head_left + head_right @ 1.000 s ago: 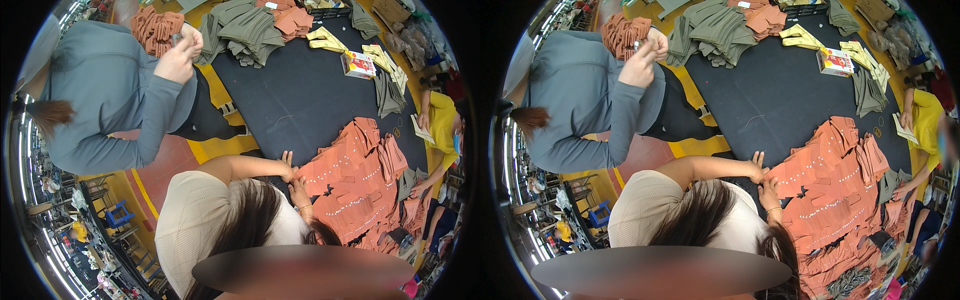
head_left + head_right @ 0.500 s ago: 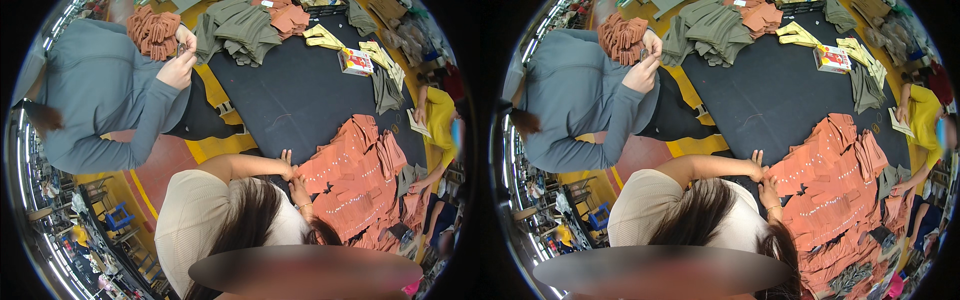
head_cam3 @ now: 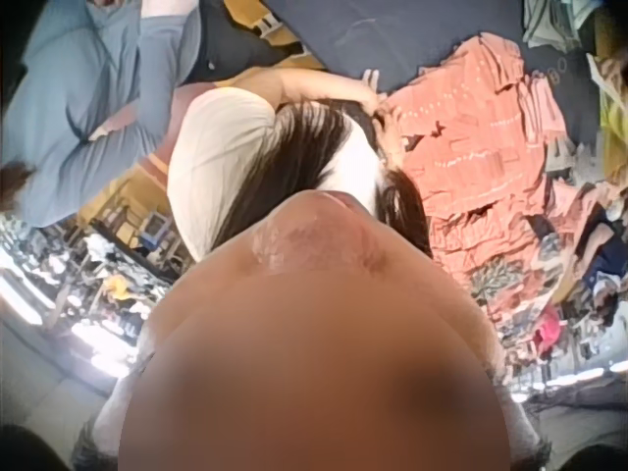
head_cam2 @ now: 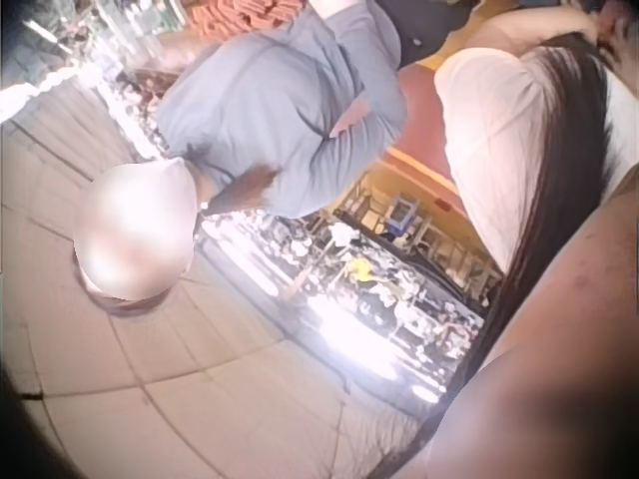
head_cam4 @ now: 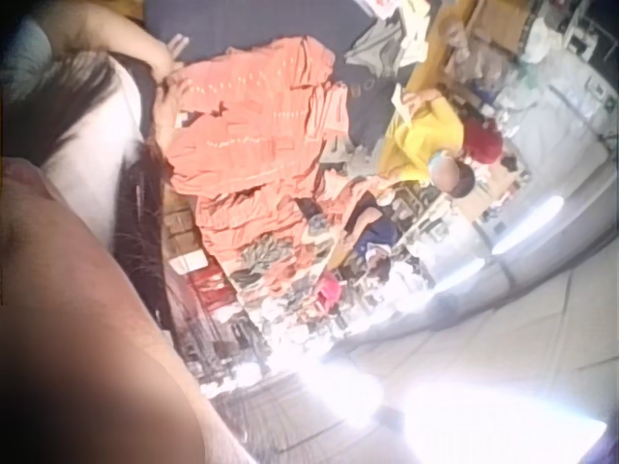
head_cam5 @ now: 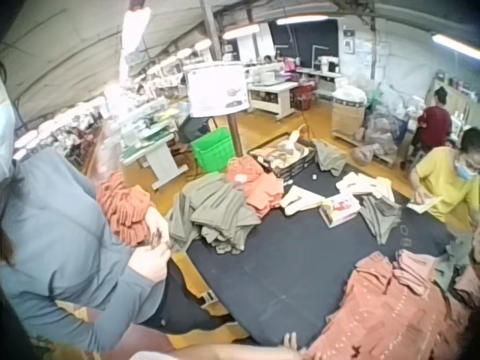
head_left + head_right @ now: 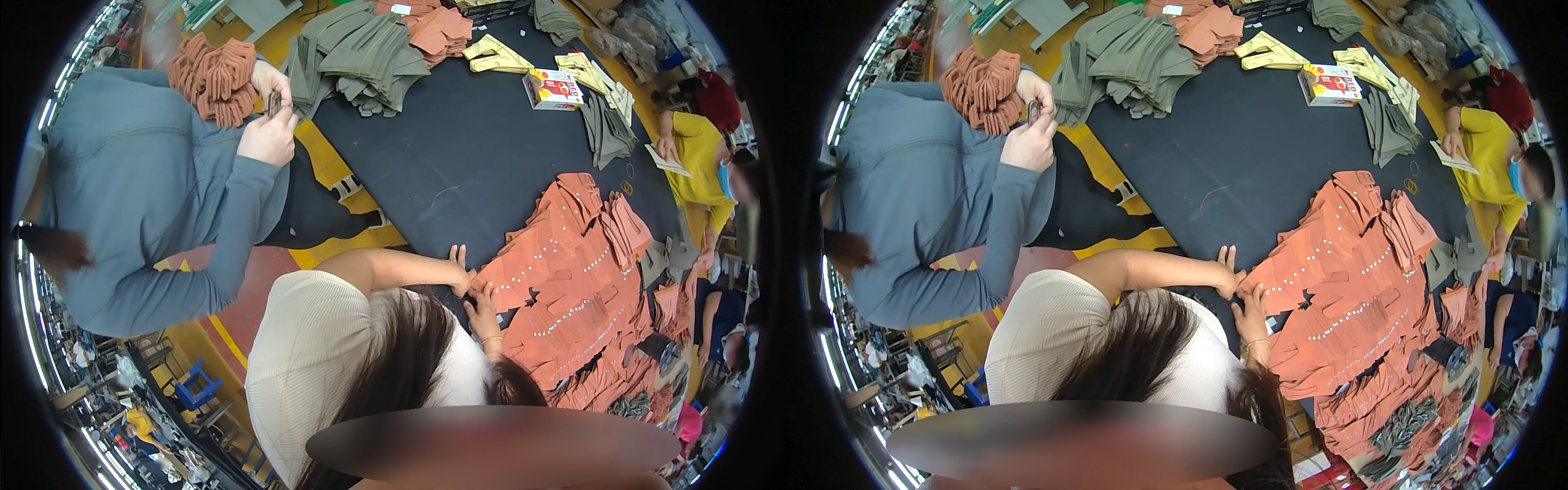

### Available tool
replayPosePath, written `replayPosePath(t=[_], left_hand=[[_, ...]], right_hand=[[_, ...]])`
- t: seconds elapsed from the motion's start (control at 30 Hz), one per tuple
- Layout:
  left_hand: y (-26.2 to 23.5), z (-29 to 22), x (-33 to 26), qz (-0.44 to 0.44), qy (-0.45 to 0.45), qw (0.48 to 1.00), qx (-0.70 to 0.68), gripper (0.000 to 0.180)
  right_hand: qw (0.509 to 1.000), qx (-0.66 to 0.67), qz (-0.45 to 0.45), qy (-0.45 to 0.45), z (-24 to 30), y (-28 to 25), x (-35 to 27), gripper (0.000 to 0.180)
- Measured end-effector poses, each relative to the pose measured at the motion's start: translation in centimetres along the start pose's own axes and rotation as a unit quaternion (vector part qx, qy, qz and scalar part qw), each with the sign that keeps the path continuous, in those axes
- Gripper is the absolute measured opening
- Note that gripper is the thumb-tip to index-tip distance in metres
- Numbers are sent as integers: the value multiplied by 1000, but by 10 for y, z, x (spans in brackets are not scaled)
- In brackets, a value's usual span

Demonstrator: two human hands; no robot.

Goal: The person sorts and stacks pre-cut fabric pieces on a worktable in a garment factory. They handle olive and salmon-colored fabric parts, aligning and bundling them, then move to another table to continue stacking and organizing the pieces.

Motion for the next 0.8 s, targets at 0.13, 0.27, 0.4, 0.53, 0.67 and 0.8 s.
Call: replayPosePath(t=[0.13,0.27,0.4,0.53,0.67,0.8], left_hand=[[0,11,-26,-9,30,998,-62,93],[3,11,-31,-29,10,999,-15,95],[8,11,-19,-12,1,999,47,101],[14,7,-8,-4,50,983,178,112],[12,14,-3,-40,31,986,159,117],[7,17,-8,-148,16,963,226,113]], right_hand=[[994,7,-110,-10,-3,7,-8,41],[976,-66,-208,13,3,13,-16,38],[955,-21,-291,54,8,7,-17,35],[927,-80,-346,118,23,4,-24,46],[883,-22,-455,115,37,13,-65,34],[891,101,-407,171,-3,83,-121,34]])
Point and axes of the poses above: each hand's wrist, its own x-axis towards the middle knuckle, its own y-axis out of the palm, z = x × y, the point moved 9 cm from there along x, towards the middle knuckle, and after that the axes turned 1 degree about -x, right-handed, at the moved point
